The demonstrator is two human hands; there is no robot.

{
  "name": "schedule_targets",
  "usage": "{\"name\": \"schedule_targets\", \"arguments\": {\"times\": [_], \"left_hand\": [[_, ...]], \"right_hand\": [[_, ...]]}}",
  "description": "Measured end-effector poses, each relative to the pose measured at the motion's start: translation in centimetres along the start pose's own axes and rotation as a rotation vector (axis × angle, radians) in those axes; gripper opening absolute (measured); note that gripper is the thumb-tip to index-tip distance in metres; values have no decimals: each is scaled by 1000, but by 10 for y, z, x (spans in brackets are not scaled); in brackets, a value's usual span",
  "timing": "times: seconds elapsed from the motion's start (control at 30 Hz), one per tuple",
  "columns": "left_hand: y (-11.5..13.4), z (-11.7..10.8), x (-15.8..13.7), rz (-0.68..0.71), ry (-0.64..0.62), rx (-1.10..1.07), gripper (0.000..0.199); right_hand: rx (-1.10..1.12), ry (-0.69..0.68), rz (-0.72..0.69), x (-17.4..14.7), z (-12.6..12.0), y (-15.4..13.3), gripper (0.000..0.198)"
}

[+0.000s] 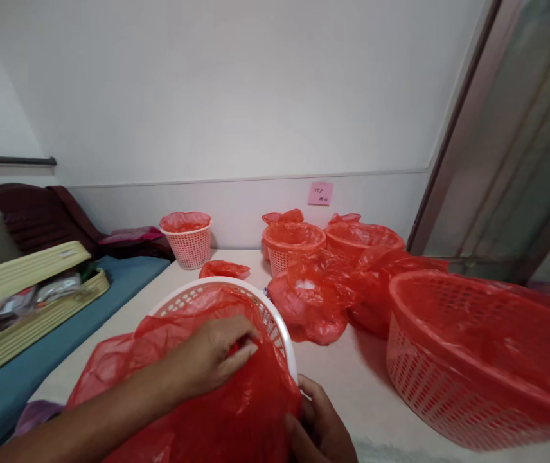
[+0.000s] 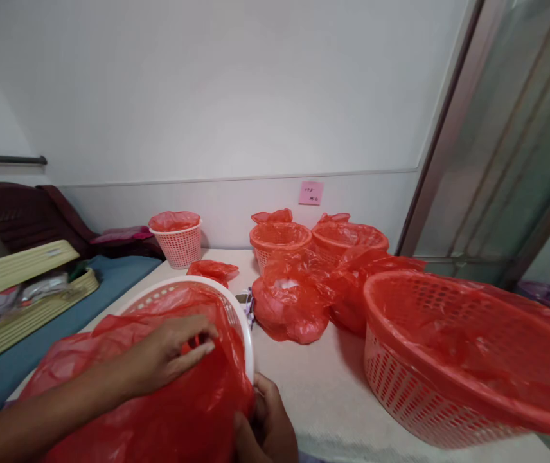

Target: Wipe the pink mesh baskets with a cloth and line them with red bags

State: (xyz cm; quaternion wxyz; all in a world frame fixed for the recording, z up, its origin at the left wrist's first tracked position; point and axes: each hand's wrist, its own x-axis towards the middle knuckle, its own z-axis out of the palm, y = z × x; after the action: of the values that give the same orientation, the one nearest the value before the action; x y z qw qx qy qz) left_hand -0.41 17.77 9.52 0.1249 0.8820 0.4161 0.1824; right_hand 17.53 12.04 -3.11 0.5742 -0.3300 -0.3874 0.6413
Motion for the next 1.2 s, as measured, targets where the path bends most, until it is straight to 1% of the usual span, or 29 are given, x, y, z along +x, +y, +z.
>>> {"name": "schedule_targets", "arguments": {"times": [0.03, 0.07, 0.1, 0.17, 0.2, 0.23, 0.3, 0.4, 0.5, 0.57, 0.7, 0.73, 0.8, 0.87, 0.9, 0.97, 1.1, 1.2], "left_hand": [[3, -4, 1, 47, 73, 36, 17], [5, -7, 1, 98, 102, 93, 18], [7, -9, 3, 145, 92, 156, 21], [9, -13, 7, 208, -2, 257, 35], [10, -14, 9, 218, -60, 291, 39], [11, -16, 12, 224, -116, 320, 37], [15, -18, 17, 228, -227, 360, 26], [22, -23, 23, 194, -343, 315, 11], [25, -28, 27, 159, -396, 209, 5], [23, -31, 29, 101, -454, 141, 7], [17, -31, 34, -158, -658, -5, 17], [16, -30, 35, -199, -705, -66, 20], [15, -26, 37, -226, -770, -216, 23], [15, -23, 37, -228, -796, -338, 19], [15, -23, 38, -231, -803, -365, 16], [16, -22, 38, -232, -793, -365, 12], [14, -27, 40, -225, -712, -338, 12], [9, -32, 43, -171, -656, -323, 9]], "right_hand": [[-9, -8, -10, 0, 1, 0, 49], [-22, -15, -24, 0, 1, 0, 48], [-39, -22, -35, 0, 1, 1, 46], [-68, -26, -40, 0, 0, 2, 45], [-78, -23, -37, 0, 0, 2, 45], [-83, -22, -34, 0, -1, 3, 45], [-79, -26, -35, 1, -2, 2, 45], [-83, -51, -21, 1, -3, 1, 47], [-120, -62, 36, 1, -5, -1, 52], [-139, -60, 48, 2, -5, -1, 53], [-131, -78, 33, 2, -5, -2, 51], [-127, -84, 32, 2, -5, -2, 50], [-118, -83, 37, 2, -4, -4, 47], [-106, -75, 42, 1, -2, -5, 46], [-99, -73, 42, 1, -1, -5, 47], [-100, -78, 33, 1, -1, -5, 48], [-127, -75, 34, 1, -3, -1, 51], [-124, -75, 26, 2, -4, 3, 53]]}}
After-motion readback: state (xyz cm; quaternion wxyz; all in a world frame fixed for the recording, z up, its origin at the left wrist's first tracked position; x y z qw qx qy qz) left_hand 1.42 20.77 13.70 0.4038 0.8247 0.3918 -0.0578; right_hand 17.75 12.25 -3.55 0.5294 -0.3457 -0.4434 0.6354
